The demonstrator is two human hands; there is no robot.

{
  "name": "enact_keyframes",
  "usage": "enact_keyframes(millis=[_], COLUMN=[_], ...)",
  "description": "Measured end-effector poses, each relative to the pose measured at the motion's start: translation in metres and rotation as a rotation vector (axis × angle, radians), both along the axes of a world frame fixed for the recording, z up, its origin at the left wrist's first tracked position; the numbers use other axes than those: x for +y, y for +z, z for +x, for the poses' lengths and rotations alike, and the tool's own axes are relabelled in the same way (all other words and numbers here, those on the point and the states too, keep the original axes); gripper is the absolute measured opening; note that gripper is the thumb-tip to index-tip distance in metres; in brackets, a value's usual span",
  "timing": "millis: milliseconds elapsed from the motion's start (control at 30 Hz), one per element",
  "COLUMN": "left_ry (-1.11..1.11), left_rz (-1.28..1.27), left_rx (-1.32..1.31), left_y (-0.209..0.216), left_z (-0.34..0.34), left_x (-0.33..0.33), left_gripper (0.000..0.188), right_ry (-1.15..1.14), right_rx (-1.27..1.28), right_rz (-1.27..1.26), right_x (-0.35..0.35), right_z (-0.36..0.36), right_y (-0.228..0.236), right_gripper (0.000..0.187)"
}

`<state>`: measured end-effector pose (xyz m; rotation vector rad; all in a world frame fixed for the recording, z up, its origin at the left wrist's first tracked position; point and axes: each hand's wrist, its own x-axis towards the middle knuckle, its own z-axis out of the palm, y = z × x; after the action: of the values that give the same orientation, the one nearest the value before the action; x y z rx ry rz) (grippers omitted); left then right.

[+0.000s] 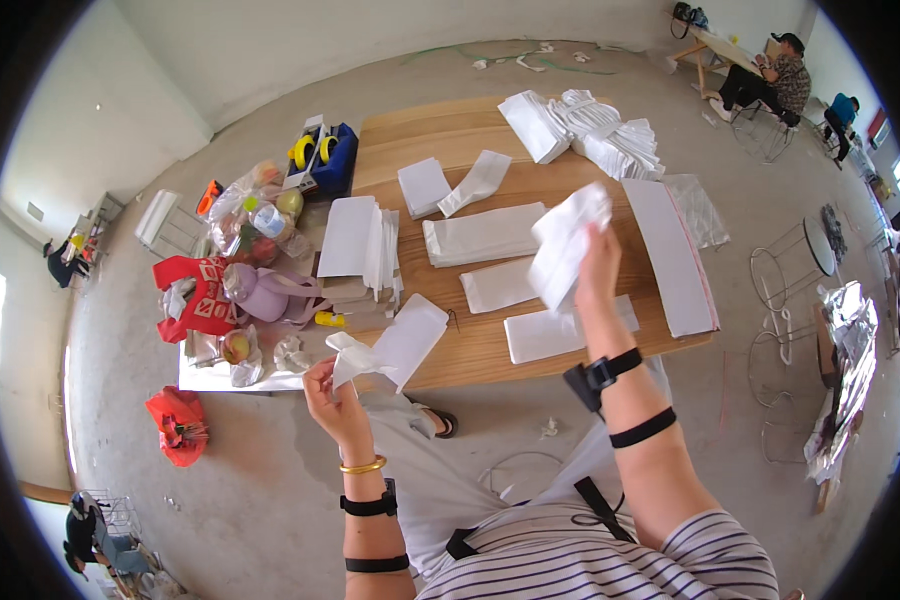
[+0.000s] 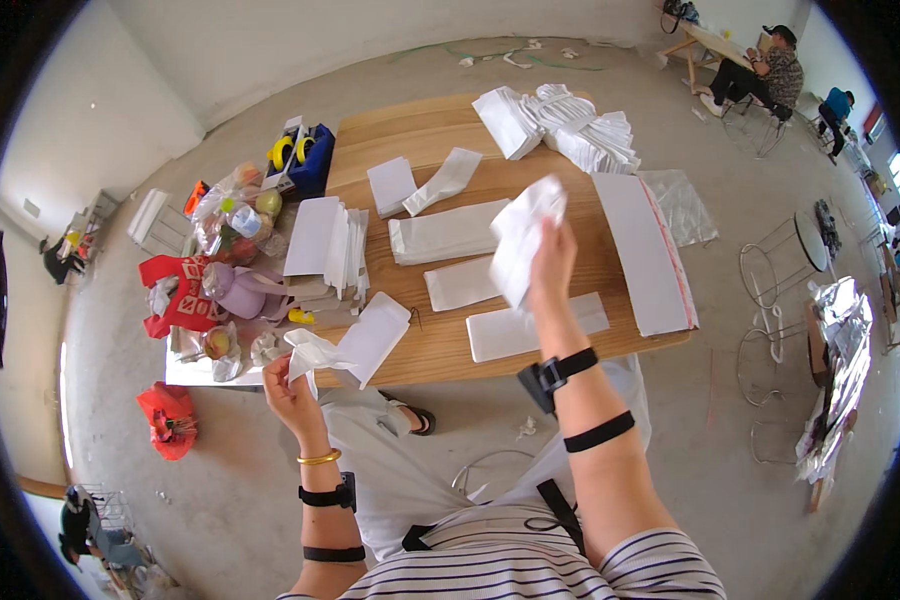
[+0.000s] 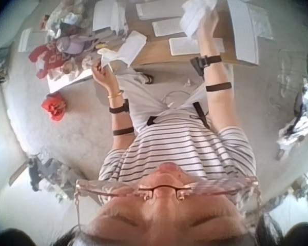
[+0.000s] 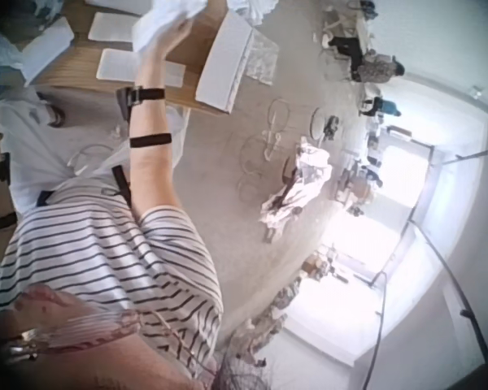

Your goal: Folding and preparing paper or plastic packaging materials.

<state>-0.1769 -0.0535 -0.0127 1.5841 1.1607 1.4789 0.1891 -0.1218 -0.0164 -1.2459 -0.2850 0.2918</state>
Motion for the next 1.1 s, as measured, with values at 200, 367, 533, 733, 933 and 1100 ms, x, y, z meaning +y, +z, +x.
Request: enact_keyframes(millis=[200,367,533,733,933,1100], left_ry=[-0.094,-0.174,-0.201,-0.293,-0.382,-0.449], left_rz=[-0.017,-0.006,0.015,0.049,0.094,0.150], left_rx=[0.019,0.017,0.019,0.075,0.164,0.254], left_y=[-0.003,-0.002,0.009,0.013,0.018,0.018], left_z=[0.023,0.032,0.051,0.058,0.078,0.087], left_x=[-0.005,-0.012,-0.014,-0.011,-0.026,-0.037], left_gripper=[0.009,0.011,0.022,0.014,0.021,0.021], right_ry=[-0.169,0.085,0.306,0.497,1.078,0.891], right_rx=[-0.634,-1.028,-1.121,-0.884,1.112,1.054], right_rz=[-0.035,-0.254,-0.491,-0.533,0.030,0.118], right_x=[-0.017,0.012,0.006,-0.019,-0.045,-0.061], right_z=[0.020,-0.023,-0.036,-0.079,-0.141,-0.128], right_y=[0.080,0.025,-0.076,-0.083,-0.042,-0.063], right_gripper=[0.032,0.044,0.046,0.040,0.074,0.043])
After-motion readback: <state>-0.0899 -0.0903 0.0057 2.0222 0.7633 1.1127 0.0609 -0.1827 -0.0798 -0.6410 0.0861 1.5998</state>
